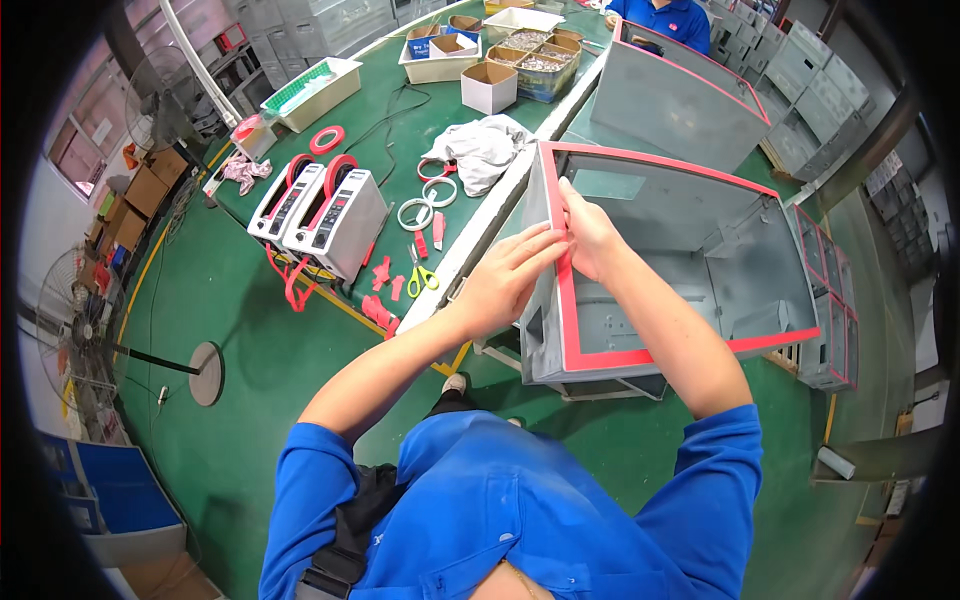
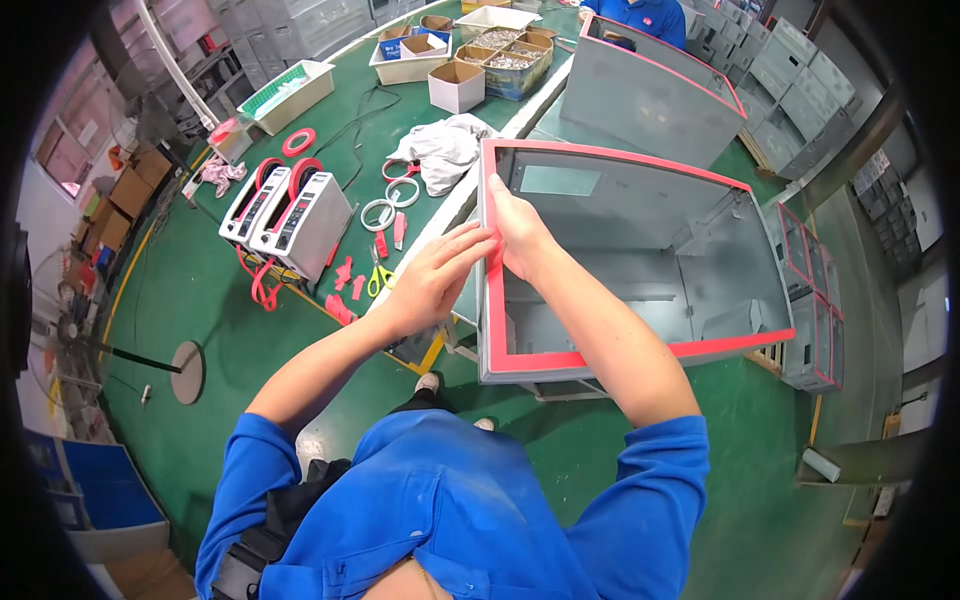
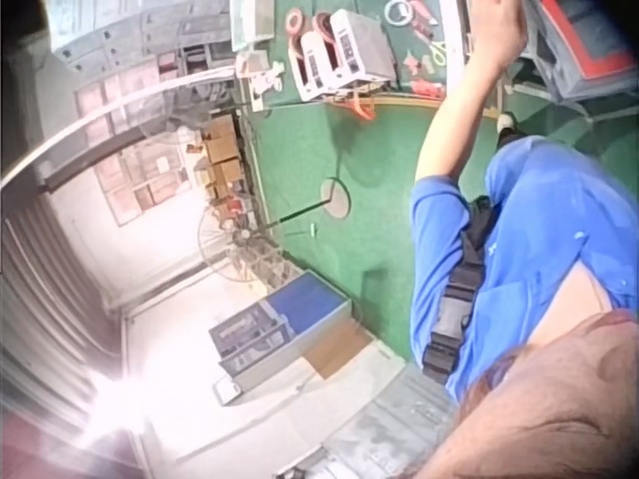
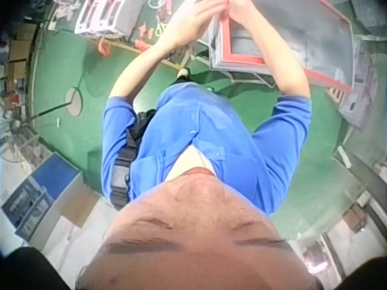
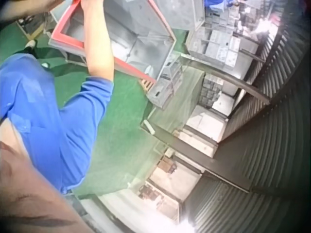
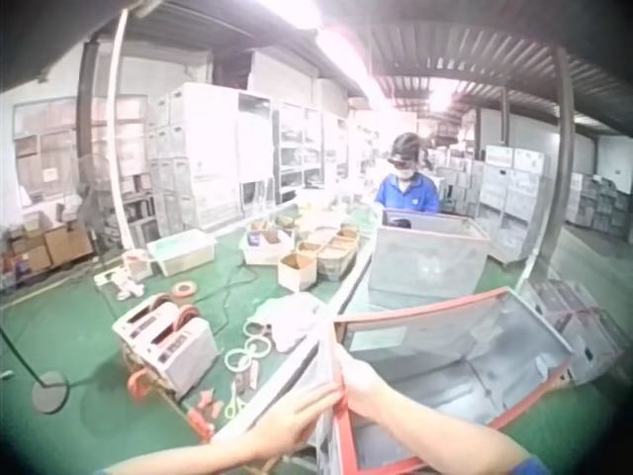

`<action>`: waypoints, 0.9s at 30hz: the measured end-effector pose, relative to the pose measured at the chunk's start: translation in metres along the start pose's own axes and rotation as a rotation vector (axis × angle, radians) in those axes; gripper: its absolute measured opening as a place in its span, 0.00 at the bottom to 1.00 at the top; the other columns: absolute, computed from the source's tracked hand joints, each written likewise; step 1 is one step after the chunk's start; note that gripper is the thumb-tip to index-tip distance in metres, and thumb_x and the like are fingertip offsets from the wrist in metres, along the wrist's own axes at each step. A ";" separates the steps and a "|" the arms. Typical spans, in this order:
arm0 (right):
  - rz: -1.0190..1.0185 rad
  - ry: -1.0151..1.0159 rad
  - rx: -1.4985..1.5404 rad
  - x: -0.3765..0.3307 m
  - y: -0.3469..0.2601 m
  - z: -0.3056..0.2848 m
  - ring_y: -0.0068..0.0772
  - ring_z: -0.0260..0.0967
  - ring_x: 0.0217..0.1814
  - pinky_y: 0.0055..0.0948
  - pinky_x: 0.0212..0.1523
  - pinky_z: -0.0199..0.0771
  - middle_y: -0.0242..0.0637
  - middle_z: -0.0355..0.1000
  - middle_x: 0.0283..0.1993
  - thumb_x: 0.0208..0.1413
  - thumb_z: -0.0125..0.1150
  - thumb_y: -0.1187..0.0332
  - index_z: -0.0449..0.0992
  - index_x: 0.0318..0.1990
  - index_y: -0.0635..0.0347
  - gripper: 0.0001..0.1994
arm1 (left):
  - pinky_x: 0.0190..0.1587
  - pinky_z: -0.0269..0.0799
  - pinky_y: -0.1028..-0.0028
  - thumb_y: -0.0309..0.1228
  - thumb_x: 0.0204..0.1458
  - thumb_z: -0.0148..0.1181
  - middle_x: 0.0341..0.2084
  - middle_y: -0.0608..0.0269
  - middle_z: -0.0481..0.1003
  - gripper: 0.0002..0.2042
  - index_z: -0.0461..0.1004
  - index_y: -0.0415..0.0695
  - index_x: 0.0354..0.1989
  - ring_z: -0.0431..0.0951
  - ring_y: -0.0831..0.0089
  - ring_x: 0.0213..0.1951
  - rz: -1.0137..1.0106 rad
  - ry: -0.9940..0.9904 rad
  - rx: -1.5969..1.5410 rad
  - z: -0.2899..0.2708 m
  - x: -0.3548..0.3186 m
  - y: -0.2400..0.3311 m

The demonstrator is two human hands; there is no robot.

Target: Applying red masking tape to the edges of metal cabinet enclosures.

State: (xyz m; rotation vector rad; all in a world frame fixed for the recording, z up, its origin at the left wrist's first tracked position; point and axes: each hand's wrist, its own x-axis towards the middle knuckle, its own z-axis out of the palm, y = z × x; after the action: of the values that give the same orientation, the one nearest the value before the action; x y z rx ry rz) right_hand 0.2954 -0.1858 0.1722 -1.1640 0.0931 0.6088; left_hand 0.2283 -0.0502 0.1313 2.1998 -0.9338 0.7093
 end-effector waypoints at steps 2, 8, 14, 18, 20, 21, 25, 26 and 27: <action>-0.006 0.044 -0.033 -0.004 -0.001 0.006 0.34 0.61 0.50 0.31 0.49 0.62 0.46 0.62 0.50 0.56 0.41 0.50 0.59 0.51 0.70 0.27 | 0.53 0.58 0.65 0.19 0.40 0.49 0.50 0.55 0.63 0.22 0.64 0.40 0.49 0.61 0.61 0.54 0.041 -0.048 0.075 0.000 0.000 0.002; -0.044 -0.017 -0.070 0.006 0.004 -0.012 0.38 0.58 0.55 0.31 0.53 0.58 0.51 0.56 0.55 0.56 0.41 0.50 0.53 0.55 0.73 0.32 | 0.55 0.56 0.63 0.21 0.38 0.48 0.51 0.53 0.62 0.24 0.61 0.37 0.50 0.60 0.60 0.55 0.135 -0.112 0.177 0.008 -0.002 0.006; -0.215 0.113 -0.074 -0.037 -0.006 -0.016 0.43 0.50 0.61 0.34 0.60 0.51 0.54 0.52 0.57 0.58 0.38 0.52 0.50 0.56 0.74 0.31 | 0.56 0.55 0.64 0.22 0.41 0.46 0.51 0.51 0.61 0.22 0.60 0.35 0.50 0.60 0.60 0.55 0.134 -0.081 0.278 0.019 0.020 -0.036; -0.295 0.024 -0.072 -0.084 -0.002 -0.027 0.43 0.47 0.63 0.34 0.61 0.49 0.56 0.49 0.59 0.58 0.36 0.53 0.47 0.57 0.75 0.31 | 0.58 0.51 0.66 0.21 0.42 0.43 0.55 0.51 0.57 0.25 0.56 0.36 0.53 0.55 0.60 0.58 0.050 -0.108 0.356 0.030 0.051 -0.091; -0.304 0.017 -0.054 -0.102 0.006 -0.032 0.43 0.48 0.63 0.34 0.61 0.50 0.56 0.49 0.59 0.59 0.34 0.54 0.47 0.57 0.75 0.29 | 0.58 0.52 0.67 0.21 0.42 0.42 0.56 0.52 0.55 0.25 0.55 0.37 0.54 0.54 0.61 0.59 0.017 -0.143 0.418 0.032 0.066 -0.116; -0.307 0.010 -0.045 -0.110 0.009 -0.033 0.43 0.48 0.62 0.34 0.61 0.50 0.56 0.50 0.58 0.60 0.33 0.54 0.47 0.57 0.74 0.29 | 0.58 0.52 0.68 0.21 0.42 0.42 0.56 0.52 0.55 0.26 0.54 0.37 0.55 0.53 0.61 0.59 0.023 -0.142 0.455 0.033 0.070 -0.129; -0.356 0.063 -0.105 -0.132 0.020 -0.047 0.42 0.50 0.61 0.34 0.60 0.52 0.54 0.52 0.57 0.60 0.30 0.55 0.49 0.56 0.73 0.27 | 0.58 0.51 0.71 0.21 0.44 0.41 0.56 0.50 0.54 0.25 0.53 0.35 0.55 0.52 0.62 0.59 -0.082 -0.261 0.492 0.034 0.082 -0.129; -0.373 0.066 -0.125 -0.135 0.021 -0.048 0.41 0.51 0.61 0.34 0.60 0.52 0.53 0.53 0.57 0.60 0.30 0.54 0.50 0.56 0.72 0.27 | 0.59 0.51 0.70 0.21 0.43 0.41 0.55 0.47 0.55 0.24 0.55 0.34 0.54 0.53 0.60 0.59 -0.048 -0.218 0.526 0.032 0.077 -0.124; -0.405 0.078 -0.195 -0.137 0.020 -0.048 0.40 0.51 0.61 0.34 0.60 0.51 0.52 0.53 0.57 0.60 0.30 0.54 0.51 0.56 0.71 0.27 | 0.59 0.51 0.69 0.20 0.42 0.42 0.56 0.47 0.54 0.25 0.54 0.34 0.54 0.53 0.59 0.59 -0.021 -0.218 0.494 0.030 0.068 -0.113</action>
State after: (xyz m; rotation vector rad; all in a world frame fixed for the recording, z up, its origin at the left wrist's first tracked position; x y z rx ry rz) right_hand 0.1825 -0.2779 0.1865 -1.3494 -0.1372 0.2167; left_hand 0.3629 -0.0392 0.1194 2.7619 -0.9098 0.7626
